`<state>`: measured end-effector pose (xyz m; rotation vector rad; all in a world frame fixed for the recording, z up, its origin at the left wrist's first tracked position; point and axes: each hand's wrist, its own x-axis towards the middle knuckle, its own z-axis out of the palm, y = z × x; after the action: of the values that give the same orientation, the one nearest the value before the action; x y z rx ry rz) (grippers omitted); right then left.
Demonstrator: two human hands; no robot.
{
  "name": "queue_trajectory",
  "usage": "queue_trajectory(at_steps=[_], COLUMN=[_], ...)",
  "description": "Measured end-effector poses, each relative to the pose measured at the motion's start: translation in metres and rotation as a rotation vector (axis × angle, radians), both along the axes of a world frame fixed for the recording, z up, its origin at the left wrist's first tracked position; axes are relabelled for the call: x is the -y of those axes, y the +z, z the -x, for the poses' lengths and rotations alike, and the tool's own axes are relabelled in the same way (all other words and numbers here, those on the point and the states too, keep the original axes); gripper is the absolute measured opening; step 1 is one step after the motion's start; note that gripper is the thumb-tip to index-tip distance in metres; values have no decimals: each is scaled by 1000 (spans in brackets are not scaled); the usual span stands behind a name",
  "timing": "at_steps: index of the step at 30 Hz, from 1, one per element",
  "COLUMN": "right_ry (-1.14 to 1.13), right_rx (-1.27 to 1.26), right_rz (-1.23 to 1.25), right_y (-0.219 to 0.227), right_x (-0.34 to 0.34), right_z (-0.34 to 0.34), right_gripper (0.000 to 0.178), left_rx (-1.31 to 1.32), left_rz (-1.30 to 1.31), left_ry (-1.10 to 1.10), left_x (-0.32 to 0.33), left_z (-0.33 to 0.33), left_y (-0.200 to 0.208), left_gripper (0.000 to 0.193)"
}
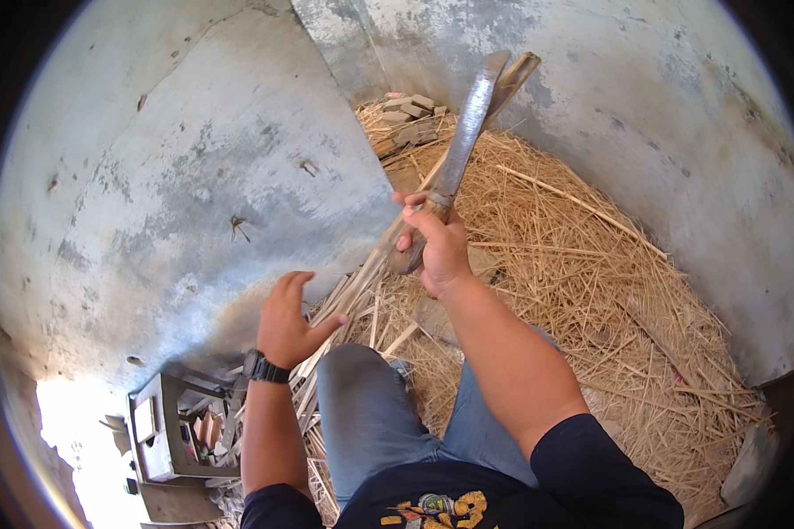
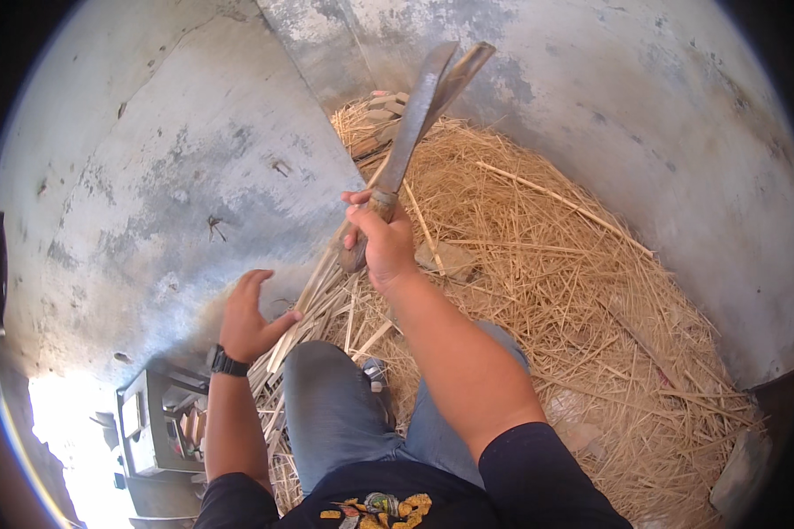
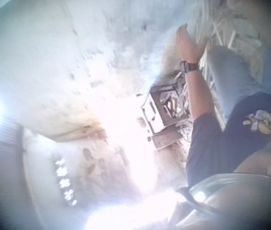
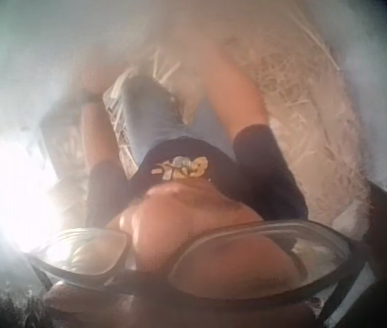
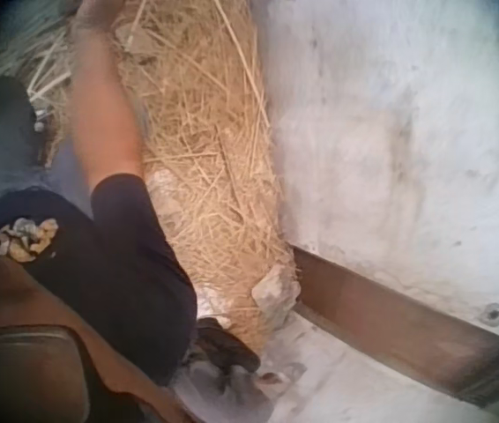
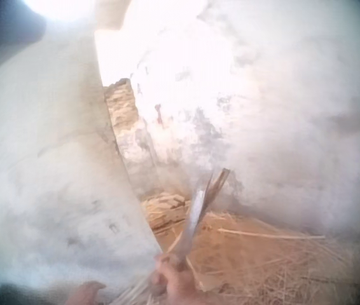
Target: The person sits on a straw-covered floor and uses a curved blade to split long bamboo poles into thin strips. They hold the pole with one hand and repeatedly strike it with the blade to separate the fibers, accumulating a pile of split bamboo strips.
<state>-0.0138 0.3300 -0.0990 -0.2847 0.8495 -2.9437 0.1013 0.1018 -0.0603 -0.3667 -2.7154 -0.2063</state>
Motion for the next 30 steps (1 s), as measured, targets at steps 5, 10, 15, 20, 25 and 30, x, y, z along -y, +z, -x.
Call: queue_trajectory(at_steps=[5, 10, 15, 20, 25, 30], right_ry=[27, 101, -63, -328, -370, -418], right_rx=[-47, -86, -147, -513, -839, -902], right_rz=[19, -41, -657, -1216, -1595, -1624], right_y=[6, 10, 9, 10, 3, 3], right_x=[-12, -31, -48, -45, -13, -1], right_z=[-9, -16, -16, -14, -19, -6], right_gripper=[19, 18, 20, 23, 17, 16], left_rx=[391, 662, 357, 307, 140, 85], left_rz=[-262, -688, -517, -434, -289, -247], left_ry=[-20, -2, 65, 314, 371, 478], left_x=[-8, -5, 25, 67, 90, 120], left_z=[30, 22, -14, -59, -95, -135], left_y=[-27, -46, -36, -18, -10, -19], left_gripper=[56, 33, 29, 29, 28, 38])
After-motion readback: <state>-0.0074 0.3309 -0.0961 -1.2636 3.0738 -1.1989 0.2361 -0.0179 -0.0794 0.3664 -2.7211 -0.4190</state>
